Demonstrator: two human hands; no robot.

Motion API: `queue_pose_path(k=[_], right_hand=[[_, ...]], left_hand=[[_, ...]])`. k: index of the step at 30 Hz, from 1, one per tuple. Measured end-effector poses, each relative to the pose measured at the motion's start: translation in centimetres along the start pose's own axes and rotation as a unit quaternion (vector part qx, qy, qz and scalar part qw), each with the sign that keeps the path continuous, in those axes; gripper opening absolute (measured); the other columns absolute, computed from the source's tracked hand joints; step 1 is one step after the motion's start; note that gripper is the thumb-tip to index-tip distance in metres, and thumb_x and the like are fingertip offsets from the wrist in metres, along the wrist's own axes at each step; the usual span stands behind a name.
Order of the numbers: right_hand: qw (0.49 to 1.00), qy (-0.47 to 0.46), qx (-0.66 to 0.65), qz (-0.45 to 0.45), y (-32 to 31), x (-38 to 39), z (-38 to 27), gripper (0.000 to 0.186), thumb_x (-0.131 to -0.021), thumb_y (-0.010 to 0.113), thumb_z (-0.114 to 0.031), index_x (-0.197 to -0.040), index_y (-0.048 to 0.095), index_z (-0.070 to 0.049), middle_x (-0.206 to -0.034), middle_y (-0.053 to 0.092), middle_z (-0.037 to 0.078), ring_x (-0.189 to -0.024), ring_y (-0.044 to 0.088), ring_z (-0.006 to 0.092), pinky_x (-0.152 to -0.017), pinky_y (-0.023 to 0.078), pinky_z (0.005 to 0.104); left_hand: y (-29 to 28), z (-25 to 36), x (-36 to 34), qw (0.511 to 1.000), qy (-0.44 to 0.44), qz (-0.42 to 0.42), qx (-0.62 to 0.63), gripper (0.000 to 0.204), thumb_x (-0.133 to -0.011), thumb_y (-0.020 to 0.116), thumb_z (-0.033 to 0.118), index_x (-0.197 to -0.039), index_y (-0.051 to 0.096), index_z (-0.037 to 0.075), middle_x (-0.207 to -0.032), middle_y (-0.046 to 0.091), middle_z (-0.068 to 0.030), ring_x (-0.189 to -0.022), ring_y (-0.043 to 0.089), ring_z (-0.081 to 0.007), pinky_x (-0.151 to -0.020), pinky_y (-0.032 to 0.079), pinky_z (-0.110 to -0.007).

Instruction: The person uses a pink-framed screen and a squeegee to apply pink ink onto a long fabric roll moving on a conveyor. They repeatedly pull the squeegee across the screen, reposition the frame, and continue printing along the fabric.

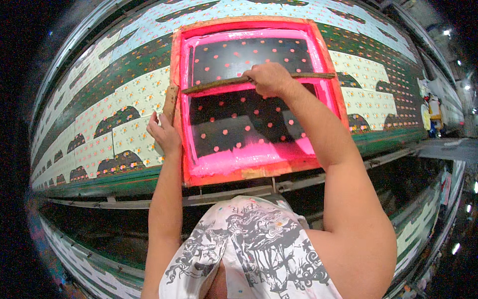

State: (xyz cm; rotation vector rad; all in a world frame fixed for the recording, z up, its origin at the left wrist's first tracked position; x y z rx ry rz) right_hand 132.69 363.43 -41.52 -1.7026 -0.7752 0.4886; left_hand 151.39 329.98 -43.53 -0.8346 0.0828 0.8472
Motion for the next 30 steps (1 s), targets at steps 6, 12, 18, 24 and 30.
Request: queue_pose_path(k=[6, 12, 18, 24, 30], right_hand=[[1.000, 0.005, 0.004, -0.003, 1.5, 8.8, -6.0, 0.038, -0.091, 0.070, -0.012, -0.127, 0.075, -0.022, -0.104, 0.075, 0.012, -0.098, 0.075, 0.0390, -0.081, 0.060, 0.0550], [0.999, 0.015, -0.036, -0.008, 1.6, 16.1, -11.7, 0.039, -0.088, 0.075, -0.010, -0.125, 0.077, -0.023, -0.102, 0.074, 0.009, -0.094, 0.076, 0.0343, -0.078, 0.062, 0.0510], [0.998, -0.016, -0.038, 0.038, 2.8, 20.2, -13.7, 0.045, -0.082, 0.083, -0.017, -0.126, 0.076, -0.016, -0.108, 0.073, 0.011, -0.104, 0.072, 0.0347, -0.088, 0.059, 0.0492], [0.986, -0.078, -0.093, 0.115, 3.7, 22.5, -14.0, 0.061, -0.077, 0.090, -0.049, -0.125, 0.076, -0.014, -0.110, 0.067, 0.015, -0.105, 0.066, 0.0380, -0.093, 0.055, 0.0506], [0.962, -0.133, -0.229, 0.069, 3.3, 23.8, -10.6, 0.052, -0.090, 0.080, -0.048, -0.128, 0.075, -0.012, -0.125, 0.072, 0.016, -0.117, 0.067, 0.0382, -0.101, 0.053, 0.0516]], left_hand=[[0.1, -0.8, 0.2, 0.999, -0.029, 0.013, 0.037, 0.053, -0.109, 0.058, 0.036, -0.138, 0.058, -0.008, -0.137, 0.056, -0.0294, -0.133, 0.050, -0.0449, -0.117, 0.038, -0.053], [0.0, -1.4, 0.3, 0.999, -0.023, 0.021, 0.016, 0.055, -0.107, 0.061, 0.039, -0.138, 0.059, -0.006, -0.138, 0.056, -0.0293, -0.133, 0.050, -0.0447, -0.116, 0.039, -0.053], [-0.2, -0.7, 0.4, 0.998, -0.040, 0.037, -0.010, 0.054, -0.107, 0.061, 0.040, -0.139, 0.060, -0.003, -0.138, 0.057, -0.0265, -0.134, 0.052, -0.0431, -0.116, 0.040, -0.052], [0.4, -1.3, 0.1, 0.999, -0.016, 0.040, -0.023, 0.052, -0.105, 0.062, 0.041, -0.130, 0.066, -0.005, -0.133, 0.064, -0.0251, -0.129, 0.057, -0.0429, -0.114, 0.043, -0.051], [1.2, -2.4, -0.6, 0.994, -0.087, -0.048, -0.046, 0.055, -0.108, 0.058, 0.046, -0.122, 0.071, -0.006, -0.120, 0.073, -0.0270, -0.113, 0.069, -0.0439, -0.102, 0.052, -0.049]])
Point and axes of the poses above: each hand's wrist, its own x-axis away from the middle knuckle, its own y-axis out of the palm, z = x × y, the point moved 6 cm from there along -x, towards the middle knuckle
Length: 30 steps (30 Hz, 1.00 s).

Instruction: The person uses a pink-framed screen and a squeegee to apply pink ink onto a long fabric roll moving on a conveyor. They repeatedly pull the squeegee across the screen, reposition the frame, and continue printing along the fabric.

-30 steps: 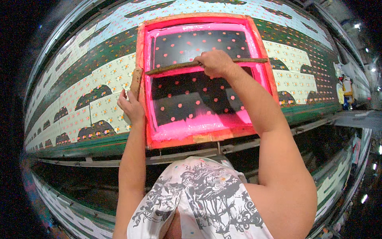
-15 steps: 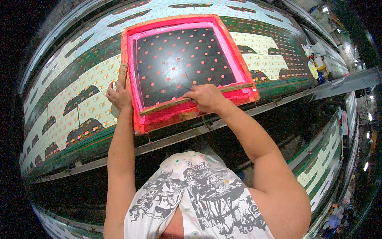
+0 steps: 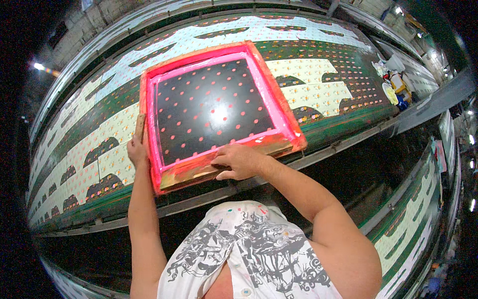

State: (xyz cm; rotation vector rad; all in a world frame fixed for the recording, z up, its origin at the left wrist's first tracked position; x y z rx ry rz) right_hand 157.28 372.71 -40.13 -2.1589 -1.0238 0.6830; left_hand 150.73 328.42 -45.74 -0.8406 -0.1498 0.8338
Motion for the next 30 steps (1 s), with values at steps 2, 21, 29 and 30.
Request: queue_pose_path(k=[2, 21, 29, 30], right_hand=[[0.999, 0.008, -0.032, 0.001, -3.0, 1.3, 1.4, 0.051, -0.091, 0.081, -0.044, -0.130, 0.075, -0.012, -0.132, 0.072, 0.015, -0.123, 0.066, 0.0358, -0.107, 0.051, 0.0499], [0.883, 0.161, -0.265, 0.354, -11.6, 12.1, 26.4, 0.067, -0.110, 0.061, -0.049, -0.157, 0.053, -0.003, -0.160, 0.046, 0.018, -0.152, 0.044, 0.0308, -0.123, 0.041, 0.0465], [0.715, 0.195, -0.504, 0.444, -9.8, 14.6, 29.6, 0.072, -0.111, 0.060, -0.042, -0.155, 0.046, 0.013, -0.149, 0.058, 0.020, -0.144, 0.053, 0.0319, -0.125, 0.040, 0.0461], [0.727, 0.151, -0.496, 0.451, -10.0, 14.7, 29.6, 0.076, -0.110, 0.061, -0.043, -0.155, 0.042, 0.016, -0.151, 0.056, 0.024, -0.144, 0.052, 0.0333, -0.124, 0.041, 0.0472]], left_hand=[[-0.3, -0.1, 0.0, 1.000, -0.010, 0.005, -0.007, 0.058, -0.108, 0.057, 0.049, -0.121, 0.071, -0.005, -0.120, 0.074, -0.0272, -0.112, 0.071, -0.0433, -0.099, 0.053, -0.049], [-0.9, -2.8, -2.0, 0.996, -0.074, -0.019, -0.051, 0.066, -0.109, 0.057, 0.054, -0.105, 0.076, -0.009, -0.097, 0.077, -0.0225, -0.088, 0.070, -0.0324, -0.084, 0.053, -0.044], [0.6, -2.2, -0.2, 0.970, -0.112, -0.059, 0.208, 0.058, -0.112, 0.057, 0.050, -0.112, 0.075, -0.005, -0.100, 0.074, -0.0091, -0.090, 0.067, -0.0189, -0.085, 0.052, -0.036], [0.8, -2.5, -0.2, 0.967, -0.125, -0.061, 0.214, 0.059, -0.112, 0.056, 0.050, -0.112, 0.074, -0.005, -0.099, 0.072, -0.0079, -0.090, 0.066, -0.0179, -0.085, 0.052, -0.035]])
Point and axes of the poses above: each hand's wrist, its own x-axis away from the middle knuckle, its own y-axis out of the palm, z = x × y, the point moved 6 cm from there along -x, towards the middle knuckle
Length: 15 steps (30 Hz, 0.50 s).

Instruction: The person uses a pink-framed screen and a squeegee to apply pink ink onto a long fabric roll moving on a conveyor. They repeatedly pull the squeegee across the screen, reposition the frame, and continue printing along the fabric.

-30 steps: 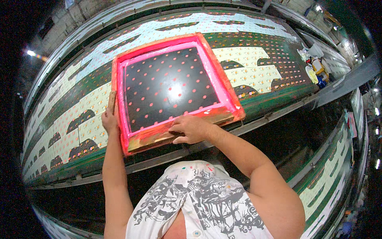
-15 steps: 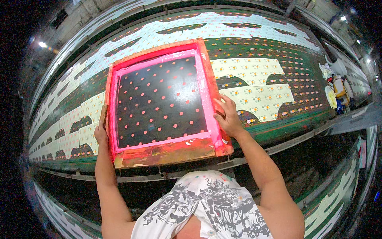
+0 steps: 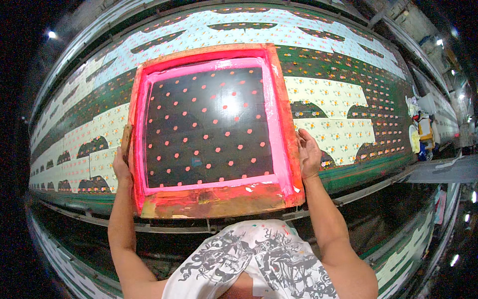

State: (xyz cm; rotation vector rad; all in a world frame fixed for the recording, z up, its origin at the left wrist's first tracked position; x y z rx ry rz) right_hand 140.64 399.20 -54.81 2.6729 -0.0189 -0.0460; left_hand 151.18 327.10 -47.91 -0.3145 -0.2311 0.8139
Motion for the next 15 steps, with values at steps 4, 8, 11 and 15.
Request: queue_pose_path(k=[4, 8, 11, 15], right_hand=[[0.995, 0.065, -0.061, 0.053, -0.3, 0.3, -0.7, 0.076, -0.109, 0.060, -0.047, -0.156, 0.045, 0.010, -0.156, 0.053, 0.022, -0.143, 0.053, 0.0336, -0.124, 0.041, 0.0491], [0.990, 0.100, -0.096, 0.036, 1.9, 0.1, -2.7, 0.072, -0.109, 0.057, -0.051, -0.154, 0.050, 0.005, -0.159, 0.050, 0.019, -0.140, 0.055, 0.0335, -0.121, 0.044, 0.0506], [0.990, 0.080, -0.114, 0.005, 2.8, -0.4, -3.5, 0.065, -0.110, 0.053, -0.049, -0.150, 0.054, 0.002, -0.154, 0.056, 0.017, -0.134, 0.061, 0.0323, -0.115, 0.049, 0.0492], [0.983, 0.097, -0.154, -0.033, 4.5, -1.1, -4.6, 0.064, -0.112, 0.052, -0.045, -0.156, 0.049, 0.001, -0.150, 0.059, 0.017, -0.127, 0.064, 0.0270, -0.115, 0.049, 0.0467]], left_hand=[[0.2, -0.8, -0.2, 0.999, -0.009, -0.016, 0.028, 0.057, -0.113, 0.054, 0.051, -0.108, 0.074, -0.003, -0.095, 0.070, -0.0060, -0.087, 0.063, -0.0164, -0.083, 0.050, -0.034], [-0.2, -1.9, -1.3, 0.997, -0.025, -0.068, 0.036, 0.058, -0.115, 0.045, 0.048, -0.125, 0.069, -0.004, -0.112, 0.071, -0.0123, -0.101, 0.067, -0.0221, -0.094, 0.053, -0.038], [0.2, -3.0, -2.9, 0.984, -0.052, -0.155, 0.070, 0.066, -0.117, 0.026, 0.043, -0.155, 0.051, -0.004, -0.144, 0.063, -0.0218, -0.127, 0.066, -0.0344, -0.115, 0.051, -0.045], [1.1, -1.8, -0.3, 0.957, -0.137, -0.164, 0.197, 0.069, -0.115, 0.040, 0.052, -0.148, 0.060, -0.005, -0.131, 0.072, -0.0191, -0.114, 0.073, -0.0301, -0.103, 0.059, -0.042]])
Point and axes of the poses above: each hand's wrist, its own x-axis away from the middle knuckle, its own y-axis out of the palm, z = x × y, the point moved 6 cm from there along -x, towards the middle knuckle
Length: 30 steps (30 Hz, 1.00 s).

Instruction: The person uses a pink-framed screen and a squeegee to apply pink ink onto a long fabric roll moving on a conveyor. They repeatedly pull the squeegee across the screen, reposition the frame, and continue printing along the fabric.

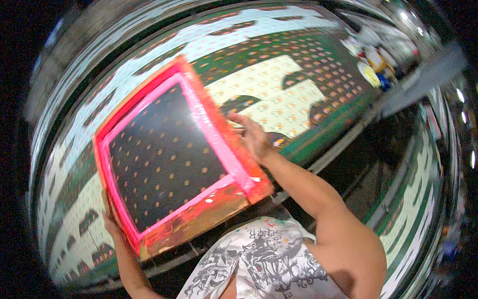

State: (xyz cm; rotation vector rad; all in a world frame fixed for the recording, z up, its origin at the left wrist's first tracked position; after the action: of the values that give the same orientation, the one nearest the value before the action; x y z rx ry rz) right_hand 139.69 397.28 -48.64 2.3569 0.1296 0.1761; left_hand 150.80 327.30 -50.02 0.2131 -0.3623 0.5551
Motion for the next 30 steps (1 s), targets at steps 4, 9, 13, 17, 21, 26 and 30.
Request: queue_pose_path(k=[4, 9, 13, 17, 21, 26, 30], right_hand=[[0.998, -0.032, 0.050, 0.010, 0.2, -0.5, -2.0, 0.068, -0.110, 0.055, -0.049, -0.157, 0.050, 0.000, -0.155, 0.054, 0.018, -0.126, 0.062, 0.0267, -0.116, 0.046, 0.0467], [0.991, -0.050, 0.126, 0.002, 1.0, 0.9, -4.6, 0.070, -0.110, 0.056, -0.050, -0.157, 0.050, 0.002, -0.155, 0.055, 0.019, -0.130, 0.060, 0.0277, -0.116, 0.047, 0.0460], [0.982, -0.058, 0.179, -0.024, 1.8, 0.8, -4.5, 0.068, -0.110, 0.056, -0.050, -0.155, 0.054, 0.002, -0.154, 0.058, 0.018, -0.136, 0.058, 0.0288, -0.118, 0.047, 0.0483], [0.976, -0.039, 0.210, -0.048, 2.4, 0.7, -3.9, 0.066, -0.111, 0.055, -0.050, -0.152, 0.057, 0.001, -0.150, 0.059, 0.016, -0.140, 0.055, 0.0281, -0.121, 0.044, 0.0478], [0.984, -0.024, 0.177, -0.029, 2.9, 0.6, -2.4, 0.056, -0.111, 0.057, -0.046, -0.145, 0.064, -0.002, -0.145, 0.064, 0.013, -0.138, 0.058, 0.0234, -0.117, 0.047, 0.0436], [0.977, -0.027, 0.210, -0.004, 4.5, 0.2, -2.1, 0.060, -0.112, 0.051, -0.050, -0.149, 0.061, -0.004, -0.145, 0.061, 0.011, -0.138, 0.057, 0.0239, -0.118, 0.047, 0.0438], [0.957, -0.085, 0.277, 0.027, 4.8, 1.3, -2.6, 0.056, -0.113, 0.049, -0.046, -0.147, 0.063, -0.004, -0.143, 0.062, 0.011, -0.132, 0.061, 0.0250, -0.118, 0.047, 0.0444]], left_hand=[[1.5, 2.2, 1.6, 1.000, 0.003, 0.015, -0.005, 0.077, -0.109, 0.050, 0.065, -0.146, 0.063, -0.002, -0.127, 0.075, -0.0123, -0.111, 0.074, -0.0254, -0.100, 0.059, -0.040], [4.5, 2.7, 3.2, 0.998, -0.030, -0.008, 0.058, 0.078, -0.108, 0.049, 0.067, -0.149, 0.060, 0.002, -0.131, 0.073, -0.0126, -0.114, 0.074, -0.0265, -0.100, 0.060, -0.041], [3.8, 1.8, 1.8, 0.991, -0.027, -0.090, 0.100, 0.078, -0.107, 0.049, 0.066, -0.150, 0.060, 0.001, -0.136, 0.072, -0.0120, -0.119, 0.073, -0.0265, -0.101, 0.060, -0.041], [2.6, 1.2, 0.3, 0.991, -0.026, -0.059, 0.121, 0.074, -0.108, 0.051, 0.063, -0.146, 0.063, 0.001, -0.132, 0.074, -0.0127, -0.113, 0.075, -0.0277, -0.104, 0.059, -0.042], [0.5, 0.3, -1.2, 0.991, 0.009, -0.077, 0.107, 0.071, -0.108, 0.053, 0.059, -0.145, 0.063, 0.000, -0.129, 0.075, -0.0140, -0.112, 0.075, -0.0284, -0.104, 0.058, -0.043], [-0.5, -1.4, -3.4, 0.992, 0.047, -0.061, 0.104, 0.066, -0.110, 0.052, 0.056, -0.142, 0.064, -0.001, -0.125, 0.076, -0.0128, -0.113, 0.075, -0.0269, -0.104, 0.057, -0.041], [0.4, -3.1, -4.0, 0.986, 0.069, -0.066, 0.138, 0.054, -0.112, 0.051, 0.048, -0.135, 0.067, 0.002, -0.119, 0.078, -0.0101, -0.110, 0.076, -0.0233, -0.101, 0.058, -0.038]])
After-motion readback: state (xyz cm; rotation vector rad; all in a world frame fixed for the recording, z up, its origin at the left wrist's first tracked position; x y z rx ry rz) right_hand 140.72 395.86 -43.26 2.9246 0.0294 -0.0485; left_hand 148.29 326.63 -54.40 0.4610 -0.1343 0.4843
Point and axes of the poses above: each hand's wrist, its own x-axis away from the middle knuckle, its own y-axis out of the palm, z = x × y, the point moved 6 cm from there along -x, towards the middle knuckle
